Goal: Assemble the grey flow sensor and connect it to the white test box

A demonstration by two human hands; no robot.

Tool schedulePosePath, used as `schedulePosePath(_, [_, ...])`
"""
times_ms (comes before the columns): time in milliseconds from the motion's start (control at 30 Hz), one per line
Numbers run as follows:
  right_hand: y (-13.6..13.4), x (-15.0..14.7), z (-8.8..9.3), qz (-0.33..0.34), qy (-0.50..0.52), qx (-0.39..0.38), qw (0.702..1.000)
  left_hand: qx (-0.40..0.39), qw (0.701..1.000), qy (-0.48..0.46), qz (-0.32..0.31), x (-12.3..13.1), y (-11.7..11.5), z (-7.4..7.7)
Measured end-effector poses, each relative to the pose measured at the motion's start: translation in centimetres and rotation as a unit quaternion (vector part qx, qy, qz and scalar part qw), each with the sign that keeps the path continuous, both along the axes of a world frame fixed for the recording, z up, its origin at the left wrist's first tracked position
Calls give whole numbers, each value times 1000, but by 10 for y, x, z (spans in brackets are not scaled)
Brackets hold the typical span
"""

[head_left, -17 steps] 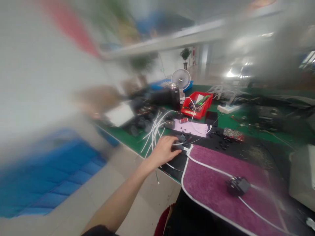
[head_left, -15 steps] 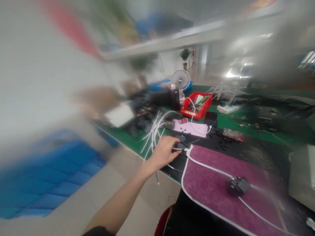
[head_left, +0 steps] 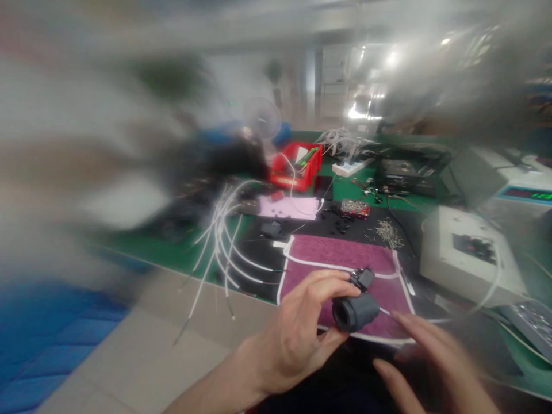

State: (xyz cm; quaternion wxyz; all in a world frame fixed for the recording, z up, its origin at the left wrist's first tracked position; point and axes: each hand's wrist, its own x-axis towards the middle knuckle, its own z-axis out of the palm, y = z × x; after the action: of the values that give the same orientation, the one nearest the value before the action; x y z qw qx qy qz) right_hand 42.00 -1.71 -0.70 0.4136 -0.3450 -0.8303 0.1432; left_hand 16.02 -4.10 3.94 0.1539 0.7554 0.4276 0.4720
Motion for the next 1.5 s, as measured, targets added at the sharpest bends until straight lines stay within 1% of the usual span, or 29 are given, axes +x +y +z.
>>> schedulePosePath(67, [-3,-12,4,-16,31,-46,998,-9,999,-23,-23,9,0,-2])
schedulePosePath(100, [-6,-16,5,-12,50,-73,996,-13,999,-26,-30,12,0,-3])
schedulePosePath(167, [-11,-22,5,10,96,-158,983,-12,999,-16,-40,18,1,-4])
schedulePosePath(200, [-13,-23,5,18,131,-211,969,-10,999,-8,-42,21,1,-4])
schedulePosePath(233, [-15,-24,6,20,172,-268,948,-8,999,-2,-45,23,2,-3])
schedulePosePath(267, [-16,-25,6,17,218,-323,921,-5,999,0,-50,26,3,-3])
schedulePosePath(333, [-19,-26,9,12,308,-421,853,-1,998,-11,-59,32,4,-1])
schedulePosePath(400, [-22,-28,10,21,377,-488,787,1,998,-22,-64,37,4,0])
schedulePosePath(467, [-23,-28,9,48,421,-539,728,-10,997,-28,-73,39,5,1])
schedulePosePath(533, [-21,-27,5,67,453,-579,674,-40,996,-30,-76,34,9,1])
schedulePosePath(567, [-20,-25,2,75,466,-595,650,-59,996,-28,-65,30,14,0])
schedulePosePath(633, [-15,-20,-2,91,494,-613,610,-95,995,0,-19,17,27,-4])
schedulePosePath(700, [-11,-15,-5,104,526,-618,575,-108,992,63,12,4,47,-12])
schedulePosePath(767, [-8,-11,-6,116,553,-624,539,-106,986,128,0,-5,67,-21])
schedulePosePath(867, [-8,-9,-3,139,574,-636,496,-118,972,198,-45,-8,88,-32])
schedulePosePath(933, [-10,-8,-1,149,581,-640,480,-130,962,228,-78,-7,96,-37])
schedulePosePath(1000, [-13,-5,0,154,587,-638,474,-139,954,244,-103,-5,100,-38])
schedulePosePath(1100, [-16,1,1,164,597,-632,467,-144,952,244,-116,-3,103,-39])
schedulePosePath(1167, [-17,5,2,183,607,-631,447,-143,956,227,-119,-2,103,-40])
schedulePosePath(1267, [-16,8,5,226,621,-633,403,-158,960,191,-129,2,102,-41])
schedulePosePath(1333, [-17,8,7,241,627,-631,387,-171,963,168,-126,6,98,-40])
schedulePosePath(1367, [-18,8,9,243,627,-630,389,-180,966,147,-116,8,95,-38])
schedulePosePath(1400, [-20,9,11,238,624,-630,397,-191,970,114,-102,12,92,-35])
schedulePosePath(1433, [-24,9,12,231,617,-629,413,-207,972,64,-87,16,88,-33])
schedulePosePath(1467, [-29,10,13,220,605,-630,435,-227,971,-2,-72,20,85,-30])
schedulePosePath(1500, [-34,12,13,206,588,-631,462,-250,963,-81,-61,25,81,-27])
